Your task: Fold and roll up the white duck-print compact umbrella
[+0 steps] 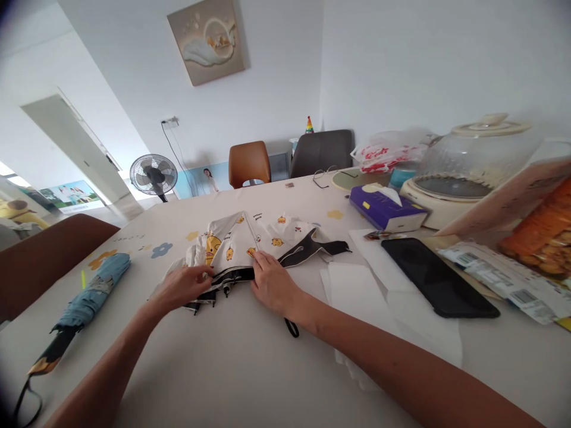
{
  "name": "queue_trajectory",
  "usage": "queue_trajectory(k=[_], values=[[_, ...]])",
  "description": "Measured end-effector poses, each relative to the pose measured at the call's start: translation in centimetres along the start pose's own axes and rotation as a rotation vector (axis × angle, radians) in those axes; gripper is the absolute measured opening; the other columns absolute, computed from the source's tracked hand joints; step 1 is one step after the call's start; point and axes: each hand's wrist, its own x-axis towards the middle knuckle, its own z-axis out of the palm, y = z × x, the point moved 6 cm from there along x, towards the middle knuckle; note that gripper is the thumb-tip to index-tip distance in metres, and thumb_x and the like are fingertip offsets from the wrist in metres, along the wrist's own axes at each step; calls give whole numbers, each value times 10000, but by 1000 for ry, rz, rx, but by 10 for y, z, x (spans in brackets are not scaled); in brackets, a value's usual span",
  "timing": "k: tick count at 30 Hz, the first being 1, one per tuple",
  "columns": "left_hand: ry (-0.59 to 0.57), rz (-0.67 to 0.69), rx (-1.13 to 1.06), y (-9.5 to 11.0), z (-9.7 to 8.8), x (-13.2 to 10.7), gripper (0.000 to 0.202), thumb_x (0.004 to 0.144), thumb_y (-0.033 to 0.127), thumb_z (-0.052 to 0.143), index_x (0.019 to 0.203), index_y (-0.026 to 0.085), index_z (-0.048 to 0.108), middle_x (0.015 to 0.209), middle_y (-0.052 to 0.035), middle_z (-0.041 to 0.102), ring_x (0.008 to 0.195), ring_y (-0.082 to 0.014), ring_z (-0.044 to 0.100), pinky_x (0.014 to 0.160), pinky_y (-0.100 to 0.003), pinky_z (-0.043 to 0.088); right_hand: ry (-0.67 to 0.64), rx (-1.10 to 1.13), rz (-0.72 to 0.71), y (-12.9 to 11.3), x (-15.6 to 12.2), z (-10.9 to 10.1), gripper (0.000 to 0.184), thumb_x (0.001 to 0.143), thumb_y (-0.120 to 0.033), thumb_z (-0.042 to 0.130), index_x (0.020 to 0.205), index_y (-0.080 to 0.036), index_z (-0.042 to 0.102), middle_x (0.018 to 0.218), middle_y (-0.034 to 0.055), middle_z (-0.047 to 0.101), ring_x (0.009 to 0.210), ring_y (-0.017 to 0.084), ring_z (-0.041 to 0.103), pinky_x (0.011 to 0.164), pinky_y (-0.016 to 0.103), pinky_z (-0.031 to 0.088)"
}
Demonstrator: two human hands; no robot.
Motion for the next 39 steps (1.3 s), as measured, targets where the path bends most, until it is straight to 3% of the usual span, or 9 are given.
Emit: queue_trajectory(k=[6,10,14,20,25,28,31,34,39], values=[[386,-228,-311,-26,-48,46,327,746,476,469,842,222,650,697,17,622,627,-123,540,581,-231,377,-27,14,17,-6,-11,13,588,737,-183,492,1279,23,397,1385,248,326,1304,331,269,1054,474,286],[329,-297,-423,-29,-25,90,512,671,567,533,1019,198,596,800,-29,634,678,-156,561,583,-256,389,21,-23,18,-5,-14,13,572,752,-158,464,1302,-24,382,1388,216,343,1303,308,282,1050,486,274],[262,-303,-585,-32,-3,117,413,640,500,579,878,169,642,702,-21,621,613,-146,551,569,-250,399,26,-66,7,-6,-14,11,542,760,-140,464,1289,-35,411,1391,206,346,1307,295,278,1057,474,257],[313,-288,-602,-52,-3,111,340,728,412,461,862,153,637,727,-4,628,635,-120,541,587,-222,412,28,-77,-32,-10,-14,10,516,774,-124,443,1280,-20,434,1384,202,358,1315,283,262,1065,453,260],[233,-303,-422,-61,13,98,148,652,273,558,676,151,639,680,-54,628,696,-207,569,662,-318,427,54,-66,-79,-11,-14,13,479,788,-141,433,1244,-3,478,1355,205,402,1312,280,269,1063,428,284],[324,-268,-304,-43,3,95,234,713,227,505,894,165,640,977,-108,621,985,-269,526,845,-399,392,56,-82,-82,-12,-14,12,476,787,-151,440,1234,4,489,1341,213,418,1302,290,289,1054,428,299],[374,88,-172,14,-6,93,316,810,195,400,1066,180,586,1147,-91,570,1122,-216,463,967,-369,341,42,-116,-79,-14,-13,10,468,787,-139,438,1227,12,495,1334,225,419,1283,304,322,1044,435,309],[242,474,-98,69,14,82,358,884,236,326,1187,221,516,1272,-34,515,1227,-165,392,1062,-365,245,31,-144,-80,-15,-12,9,478,788,-138,443,1238,20,482,1338,234,408,1275,316,333,1040,442,307],[75,489,-44,76,66,69,424,929,299,223,1324,252,371,1411,-3,360,1334,-157,230,1092,-409,172,31,-120,-94,-16,-15,12,453,801,-169,450,1215,7,501,1314,228,443,1275,295,337,1043,427,301]])
